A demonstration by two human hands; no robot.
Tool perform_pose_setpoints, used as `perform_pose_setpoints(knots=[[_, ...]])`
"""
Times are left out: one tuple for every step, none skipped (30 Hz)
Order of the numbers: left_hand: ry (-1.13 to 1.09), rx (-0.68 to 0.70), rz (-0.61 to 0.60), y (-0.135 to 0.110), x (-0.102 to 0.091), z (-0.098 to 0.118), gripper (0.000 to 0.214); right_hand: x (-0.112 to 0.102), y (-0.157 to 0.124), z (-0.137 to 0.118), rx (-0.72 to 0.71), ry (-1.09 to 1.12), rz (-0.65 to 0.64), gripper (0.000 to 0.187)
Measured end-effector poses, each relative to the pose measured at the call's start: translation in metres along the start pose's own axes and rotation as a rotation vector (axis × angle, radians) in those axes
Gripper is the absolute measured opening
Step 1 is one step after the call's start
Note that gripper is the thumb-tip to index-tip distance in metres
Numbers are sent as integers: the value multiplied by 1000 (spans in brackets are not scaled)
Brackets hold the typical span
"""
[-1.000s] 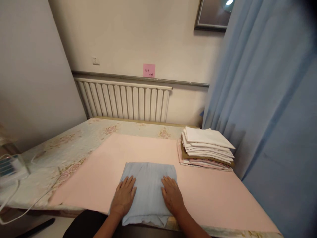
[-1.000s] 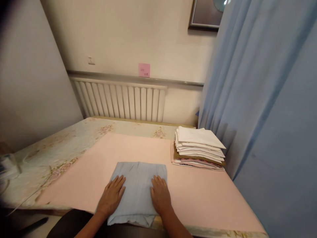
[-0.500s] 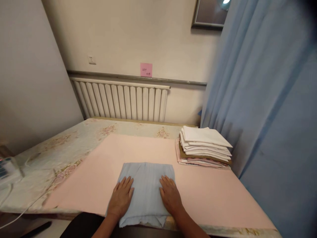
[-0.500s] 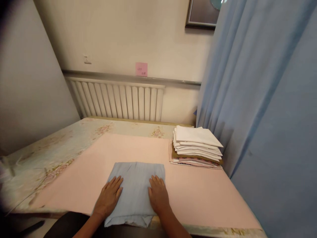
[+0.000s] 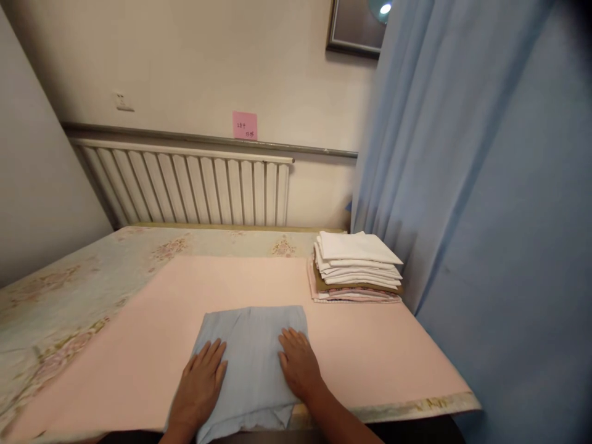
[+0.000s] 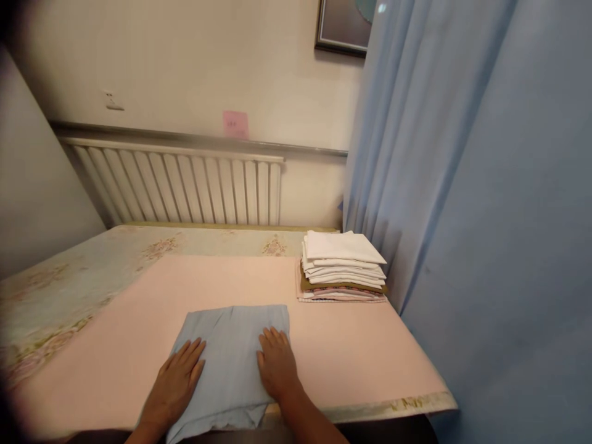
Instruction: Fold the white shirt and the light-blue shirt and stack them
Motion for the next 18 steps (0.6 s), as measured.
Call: perform_pose_setpoints(knots=[[5, 1, -1, 0, 0, 0, 54, 0, 0, 0, 0, 4, 3, 37], [8, 2, -2, 0, -1, 1, 54, 1, 0, 1, 1, 10, 8, 37], [8, 3, -4, 0, -1, 1, 54, 1, 0, 1, 5, 18, 15, 37], [5, 2, -5, 0, -1, 1, 54, 2, -1, 2, 11, 26, 21, 36], [1, 1, -8, 0, -1, 1, 54, 3, -1, 2, 17, 32, 26, 36], [-4, 0, -11, 1, 0, 0, 55, 4, -1, 2, 20, 36, 27, 36], [-9, -3, -14, 1, 0, 0, 55, 5, -1, 3, 22, 37, 27, 36], [-12, -4, -18, 1, 1, 0, 55, 6, -1, 3, 23, 37, 28, 36], [-13, -1, -22, 2, 1, -1, 56, 7, -1, 3, 24, 37, 31, 37], [-12, 2, -25, 2, 1, -1, 57, 7, -1, 3, 25, 37, 35, 37], [-10, 5, -28, 2, 2, -1, 57, 7, -1, 3, 27, 39, 40, 37], [-7, 6, -29, 2, 2, -1, 58, 6, -1, 3, 32, 41, 45, 37], [-4, 7, -31, 2, 2, -1, 58, 6, -1, 3, 34, 42, 47, 37], [-3, 5, -33, 2, 2, -2, 58, 6, -1, 3, 35, 43, 48, 37], [-1, 0, -36, 3, 2, -2, 58, 5, -1, 3, 35, 43, 48, 36], [-1, -5, -39, 3, 3, -2, 58, 4, -1, 3, 34, 43, 51, 36], [-2, -8, -41, 3, 3, -3, 58, 4, -1, 2, 31, 41, 52, 36], [-4, -9, -42, 3, 3, -3, 58, 4, -1, 2, 28, 40, 52, 36]])
Point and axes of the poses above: each hand's wrist, its own y-axis towards the middle knuckle, its own x-axis out of the palm, z = x × y, the point moved 3 cm from there along y, towards the middle knuckle, and after that the axes turned 4 degrees about -y, right-handed, at the moved point
